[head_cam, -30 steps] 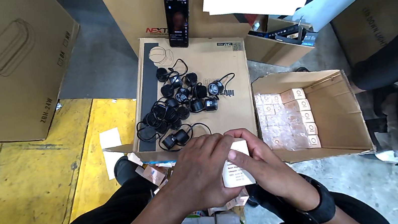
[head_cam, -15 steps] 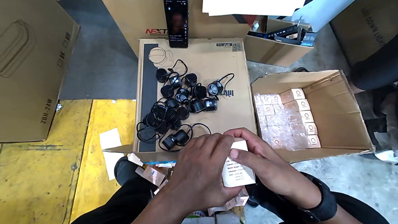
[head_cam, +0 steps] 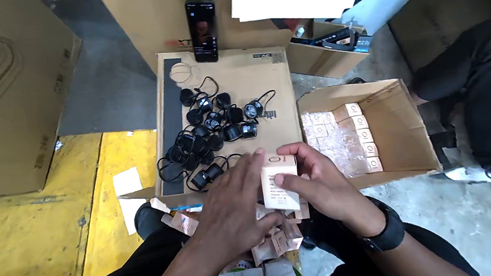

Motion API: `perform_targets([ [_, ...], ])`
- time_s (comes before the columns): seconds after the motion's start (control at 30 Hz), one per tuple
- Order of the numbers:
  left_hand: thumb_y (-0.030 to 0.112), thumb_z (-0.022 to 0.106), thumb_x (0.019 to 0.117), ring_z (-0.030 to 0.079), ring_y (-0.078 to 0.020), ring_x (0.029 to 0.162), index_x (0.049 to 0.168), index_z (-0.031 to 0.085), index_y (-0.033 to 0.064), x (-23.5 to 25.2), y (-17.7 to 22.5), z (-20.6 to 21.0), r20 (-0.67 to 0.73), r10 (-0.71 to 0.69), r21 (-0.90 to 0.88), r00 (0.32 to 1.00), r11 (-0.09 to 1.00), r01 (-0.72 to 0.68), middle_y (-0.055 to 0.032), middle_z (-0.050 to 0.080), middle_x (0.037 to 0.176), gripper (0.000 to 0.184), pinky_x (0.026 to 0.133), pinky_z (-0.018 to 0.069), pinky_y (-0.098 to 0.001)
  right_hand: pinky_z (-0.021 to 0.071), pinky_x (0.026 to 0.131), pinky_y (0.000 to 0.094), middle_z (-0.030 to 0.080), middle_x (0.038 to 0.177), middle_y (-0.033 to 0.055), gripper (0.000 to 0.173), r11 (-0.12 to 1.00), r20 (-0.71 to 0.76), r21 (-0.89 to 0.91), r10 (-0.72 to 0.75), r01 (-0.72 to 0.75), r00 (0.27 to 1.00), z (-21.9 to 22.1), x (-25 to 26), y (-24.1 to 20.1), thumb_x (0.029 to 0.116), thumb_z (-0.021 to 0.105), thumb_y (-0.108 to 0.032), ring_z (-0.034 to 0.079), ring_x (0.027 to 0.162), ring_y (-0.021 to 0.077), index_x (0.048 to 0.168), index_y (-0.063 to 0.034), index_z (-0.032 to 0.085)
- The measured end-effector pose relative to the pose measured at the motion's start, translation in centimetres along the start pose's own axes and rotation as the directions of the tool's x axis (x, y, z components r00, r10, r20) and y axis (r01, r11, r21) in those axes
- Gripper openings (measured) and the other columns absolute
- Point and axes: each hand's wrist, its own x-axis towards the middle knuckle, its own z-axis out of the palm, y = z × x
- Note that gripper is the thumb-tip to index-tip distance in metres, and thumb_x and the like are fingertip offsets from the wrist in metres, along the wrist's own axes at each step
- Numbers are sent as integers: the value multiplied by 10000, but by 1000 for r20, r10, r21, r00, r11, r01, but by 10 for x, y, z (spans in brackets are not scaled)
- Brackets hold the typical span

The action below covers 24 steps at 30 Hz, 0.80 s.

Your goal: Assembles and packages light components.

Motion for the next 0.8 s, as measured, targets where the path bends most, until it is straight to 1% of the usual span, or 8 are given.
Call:
perform_targets([
  [0.1, 633, 755, 801, 628, -361, 1245, 1591, 333, 46, -2, -6, -2, 53, -4, 78, 999, 997, 0, -200, 550, 1475, 1071, 984, 536, -563, 619, 685, 363, 727, 980, 42, 498, 984, -235, -164, -103, 65, 967, -29, 2, -19, 836, 790, -275, 711, 793, 162, 1275, -121, 611],
  [0.2, 627, 741, 809, 654, -375, 1185, 1583, 369, 69, -8, -11, -2, 153, 29, 145, 988, 988, -51, -195, 593, 1423, 1024, 959, 541, -570, 608, 640, 345, 693, 1052, 40, 468, 946, -414, -252, -298, 206, 860, -78, -19, -43, 907, 745, -173, 694, 793, 159, 1328, -158, 543],
  [0.27, 594, 762, 805, 663, -394, 1150, 1578, 388, 96, -11, -10, -1, 218, 52, 142, 974, 986, -84, -196, 617, 1380, 993, 930, 544, -591, 627, 699, 347, 660, 1101, 36, 561, 910, -531, -296, -408, 289, 743, -116, -35, -50, 895, 729, -112, 697, 850, 157, 1380, -144, 449],
  [0.37, 573, 771, 799, 675, -384, 1119, 1547, 443, 106, -15, -11, 1, 269, 82, 138, 960, 983, -123, -162, 666, 1300, 940, 903, 550, -599, 631, 791, 366, 640, 1132, 90, 847, 928, -716, -346, -355, 136, 602, -176, -27, -60, 771, 761, -110, 702, 908, 164, 1486, -49, 310],
  [0.57, 524, 792, 827, 622, -424, 1212, 1555, 434, 99, -16, -2, -5, 516, -56, 171, 855, 984, -39, -201, 641, 1341, 916, 1006, 490, -620, 510, 902, 693, 636, 1195, 291, 775, 786, -693, -498, -107, -367, 713, -266, 26, 45, 838, 796, -240, 638, 1076, 463, 1494, -40, 434],
  [0.67, 521, 776, 853, 614, -433, 1226, 1544, 443, 77, -15, -6, -5, 566, -77, 156, 821, 988, -15, -220, 637, 1339, 887, 1010, 487, -623, 517, 895, 690, 623, 1214, 292, 795, 738, -679, -501, -12, -452, 734, -284, 61, 119, 821, 821, -253, 636, 1082, 472, 1450, -4, 403],
  [0.73, 501, 775, 860, 618, -439, 1217, 1535, 455, 68, -10, -10, -2, 581, -99, 159, 808, 987, 6, -229, 642, 1328, 864, 1002, 488, -625, 533, 825, 689, 635, 1171, 290, 716, 672, -652, -571, -22, -471, 758, -286, 81, 160, 829, 828, -297, 657, 1017, 470, 1367, 10, 468],
  [0.8, 510, 766, 867, 622, -437, 1214, 1522, 471, 64, -4, -13, 2, 589, -118, 174, 799, 985, 17, -228, 649, 1318, 846, 1007, 487, -623, 533, 873, 662, 613, 1215, 281, 656, 610, -589, -642, -3, -465, 808, -280, 102, 180, 838, 835, -326, 644, 1071, 449, 1302, 25, 533],
])
